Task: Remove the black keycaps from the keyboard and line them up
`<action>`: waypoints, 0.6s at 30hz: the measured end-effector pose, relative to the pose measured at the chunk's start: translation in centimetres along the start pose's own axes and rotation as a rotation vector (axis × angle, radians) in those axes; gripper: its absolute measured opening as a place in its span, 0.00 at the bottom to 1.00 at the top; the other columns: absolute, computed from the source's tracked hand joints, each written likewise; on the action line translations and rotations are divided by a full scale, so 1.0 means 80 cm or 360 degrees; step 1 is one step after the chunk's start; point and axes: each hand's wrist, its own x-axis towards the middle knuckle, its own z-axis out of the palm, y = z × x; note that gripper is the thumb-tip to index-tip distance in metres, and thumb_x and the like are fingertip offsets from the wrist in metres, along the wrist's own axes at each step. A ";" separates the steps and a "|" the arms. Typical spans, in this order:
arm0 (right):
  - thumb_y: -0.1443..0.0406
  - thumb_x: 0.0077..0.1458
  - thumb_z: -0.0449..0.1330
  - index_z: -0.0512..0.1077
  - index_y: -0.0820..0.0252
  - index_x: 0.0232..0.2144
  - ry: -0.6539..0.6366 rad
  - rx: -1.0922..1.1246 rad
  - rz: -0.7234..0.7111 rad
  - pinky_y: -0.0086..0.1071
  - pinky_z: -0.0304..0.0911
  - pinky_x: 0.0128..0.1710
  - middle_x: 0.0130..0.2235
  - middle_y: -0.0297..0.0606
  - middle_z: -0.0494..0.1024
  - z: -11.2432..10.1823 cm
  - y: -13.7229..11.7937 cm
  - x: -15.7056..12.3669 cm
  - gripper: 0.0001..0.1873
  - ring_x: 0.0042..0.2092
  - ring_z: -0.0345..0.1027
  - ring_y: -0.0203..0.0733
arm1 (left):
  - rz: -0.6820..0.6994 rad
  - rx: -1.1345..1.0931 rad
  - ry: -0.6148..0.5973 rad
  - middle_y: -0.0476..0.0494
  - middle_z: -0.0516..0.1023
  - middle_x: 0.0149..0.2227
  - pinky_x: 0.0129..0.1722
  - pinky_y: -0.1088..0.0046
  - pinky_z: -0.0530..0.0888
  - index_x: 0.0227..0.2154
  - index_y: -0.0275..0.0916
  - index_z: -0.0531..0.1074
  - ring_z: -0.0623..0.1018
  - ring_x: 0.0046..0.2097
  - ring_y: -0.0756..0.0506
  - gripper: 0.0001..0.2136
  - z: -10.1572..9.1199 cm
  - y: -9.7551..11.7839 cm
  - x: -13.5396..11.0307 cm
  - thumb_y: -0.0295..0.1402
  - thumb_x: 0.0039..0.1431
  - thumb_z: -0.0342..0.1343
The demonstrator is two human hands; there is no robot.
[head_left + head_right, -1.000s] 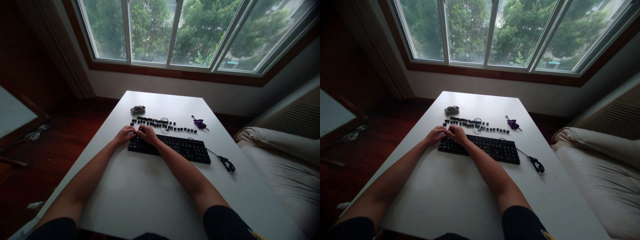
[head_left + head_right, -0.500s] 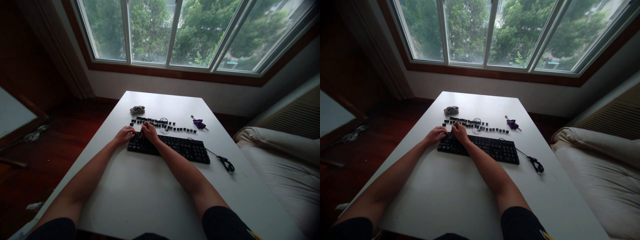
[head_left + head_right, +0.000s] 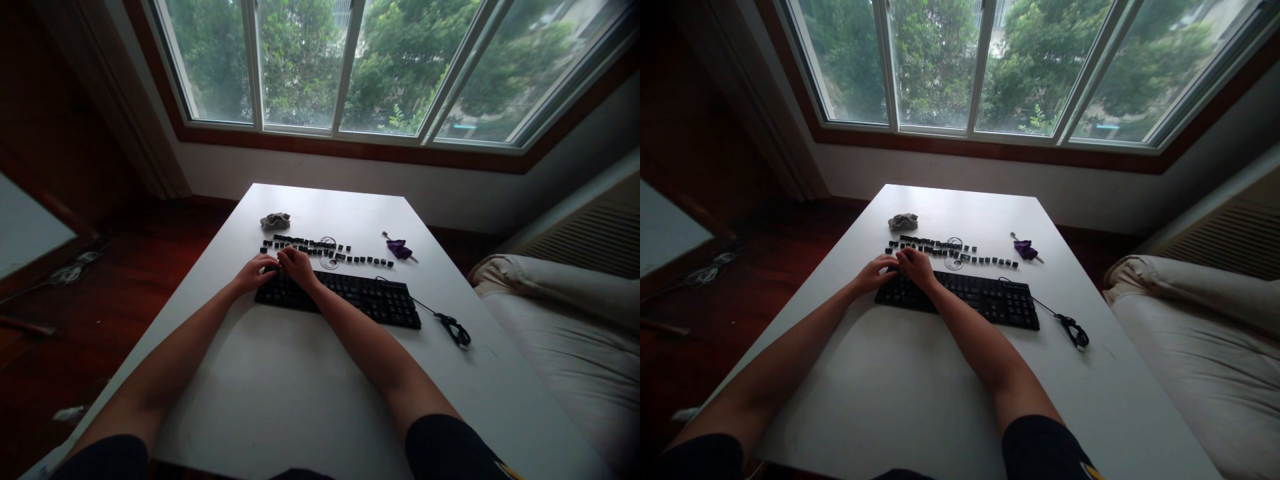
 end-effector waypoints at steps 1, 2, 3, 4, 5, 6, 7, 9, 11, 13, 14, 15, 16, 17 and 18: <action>0.49 0.59 0.56 0.70 0.57 0.32 -0.0005 0.0003 -0.0006 0.27 0.62 0.24 0.22 0.30 0.72 0.000 0.000 0.000 0.18 0.23 0.67 0.36 | -0.0016 -0.0008 -0.0009 0.44 0.79 0.47 0.56 0.59 0.70 0.44 0.44 0.77 0.75 0.52 0.41 0.10 0.000 0.000 0.000 0.38 0.61 0.58; 0.49 0.59 0.56 0.70 0.57 0.32 -0.0008 -0.0003 -0.0011 0.27 0.62 0.25 0.22 0.30 0.72 0.000 -0.001 0.000 0.18 0.23 0.67 0.36 | -0.0039 -0.0008 -0.0019 0.45 0.79 0.46 0.55 0.60 0.70 0.43 0.44 0.77 0.75 0.50 0.41 0.10 0.001 0.000 0.000 0.38 0.61 0.57; 0.49 0.59 0.56 0.70 0.57 0.31 -0.0010 -0.0016 -0.0014 0.27 0.62 0.25 0.22 0.30 0.72 0.000 -0.001 0.000 0.18 0.24 0.68 0.36 | -0.0065 -0.0003 -0.0027 0.45 0.80 0.45 0.54 0.60 0.71 0.43 0.44 0.77 0.75 0.49 0.41 0.10 0.001 -0.001 0.000 0.39 0.61 0.57; 0.49 0.59 0.56 0.70 0.57 0.31 -0.0015 -0.0032 -0.0011 0.27 0.62 0.25 0.22 0.30 0.72 0.000 -0.002 -0.001 0.18 0.24 0.68 0.36 | -0.0093 0.0007 -0.0029 0.45 0.80 0.44 0.54 0.60 0.71 0.43 0.44 0.77 0.76 0.49 0.41 0.10 0.002 -0.001 0.000 0.39 0.61 0.57; 0.48 0.59 0.56 0.70 0.57 0.31 -0.0025 -0.0051 -0.0004 0.27 0.63 0.26 0.22 0.30 0.72 0.000 -0.004 -0.001 0.19 0.24 0.68 0.36 | -0.0117 0.0017 -0.0026 0.45 0.80 0.43 0.53 0.60 0.71 0.43 0.44 0.77 0.76 0.48 0.41 0.10 0.002 -0.001 0.000 0.39 0.61 0.57; 0.48 0.59 0.55 0.70 0.57 0.31 -0.0037 -0.0068 0.0005 0.27 0.63 0.26 0.23 0.30 0.72 0.000 -0.005 -0.002 0.19 0.24 0.68 0.36 | -0.0135 0.0028 -0.0016 0.45 0.80 0.43 0.52 0.61 0.71 0.43 0.44 0.77 0.76 0.47 0.41 0.10 0.003 -0.001 -0.001 0.40 0.61 0.57; 0.47 0.59 0.55 0.70 0.56 0.31 -0.0050 -0.0082 0.0014 0.27 0.63 0.26 0.23 0.31 0.73 0.000 -0.007 -0.002 0.20 0.24 0.68 0.36 | -0.0147 0.0037 -0.0006 0.45 0.80 0.43 0.52 0.61 0.71 0.42 0.44 0.77 0.76 0.47 0.41 0.10 0.004 -0.001 -0.001 0.40 0.61 0.57; 0.47 0.60 0.54 0.70 0.56 0.31 -0.0071 -0.0096 0.0023 0.28 0.63 0.26 0.24 0.31 0.73 0.000 -0.010 -0.003 0.20 0.24 0.69 0.36 | -0.0151 0.0049 0.0008 0.45 0.79 0.43 0.52 0.61 0.72 0.42 0.43 0.77 0.76 0.47 0.42 0.10 0.006 0.000 -0.001 0.39 0.62 0.55; 0.46 0.60 0.54 0.70 0.56 0.31 -0.0077 -0.0107 0.0024 0.27 0.63 0.25 0.24 0.31 0.73 -0.001 -0.012 -0.004 0.20 0.24 0.69 0.36 | -0.0135 0.0063 0.0010 0.44 0.79 0.43 0.52 0.61 0.72 0.42 0.43 0.77 0.75 0.47 0.42 0.10 0.008 0.002 0.000 0.38 0.64 0.54; 0.47 0.60 0.54 0.71 0.56 0.31 -0.0061 -0.0135 0.0016 0.27 0.63 0.26 0.24 0.31 0.72 -0.001 -0.013 -0.005 0.20 0.24 0.69 0.36 | -0.0119 0.0093 0.0027 0.43 0.78 0.43 0.52 0.61 0.72 0.42 0.43 0.77 0.75 0.47 0.42 0.10 0.009 0.002 0.001 0.38 0.65 0.52; 0.47 0.60 0.54 0.71 0.56 0.31 -0.0048 -0.0152 0.0005 0.28 0.63 0.26 0.24 0.31 0.73 -0.001 -0.012 -0.005 0.20 0.25 0.69 0.37 | -0.0118 0.0117 0.0045 0.43 0.78 0.43 0.52 0.61 0.71 0.42 0.44 0.78 0.74 0.47 0.42 0.10 0.010 0.001 0.001 0.37 0.65 0.52; 0.47 0.60 0.54 0.71 0.56 0.31 -0.0036 -0.0165 -0.0013 0.28 0.63 0.27 0.24 0.31 0.73 -0.001 -0.012 -0.005 0.20 0.25 0.69 0.37 | -0.0121 0.0141 0.0068 0.43 0.78 0.43 0.52 0.61 0.71 0.42 0.44 0.78 0.74 0.47 0.42 0.10 0.011 0.000 0.001 0.37 0.65 0.52; 0.48 0.60 0.55 0.71 0.56 0.31 -0.0026 -0.0170 -0.0035 0.28 0.64 0.27 0.24 0.32 0.73 0.000 -0.012 -0.005 0.19 0.26 0.69 0.37 | -0.0127 0.0164 0.0092 0.43 0.77 0.42 0.52 0.61 0.71 0.42 0.44 0.78 0.74 0.47 0.42 0.10 0.011 -0.001 0.001 0.37 0.65 0.53; 0.48 0.60 0.55 0.71 0.56 0.31 -0.0019 -0.0164 -0.0057 0.28 0.64 0.28 0.24 0.32 0.73 0.000 -0.011 -0.005 0.19 0.26 0.69 0.37 | -0.0138 0.0181 0.0119 0.43 0.77 0.42 0.52 0.60 0.71 0.42 0.44 0.79 0.74 0.47 0.42 0.10 0.012 -0.002 0.001 0.37 0.64 0.53; 0.49 0.60 0.55 0.71 0.56 0.31 -0.0017 -0.0147 -0.0074 0.28 0.63 0.28 0.24 0.32 0.74 0.000 -0.010 -0.005 0.19 0.25 0.68 0.37 | -0.0153 0.0191 0.0144 0.43 0.78 0.42 0.52 0.60 0.71 0.42 0.44 0.79 0.74 0.47 0.42 0.10 0.012 -0.003 0.000 0.37 0.64 0.54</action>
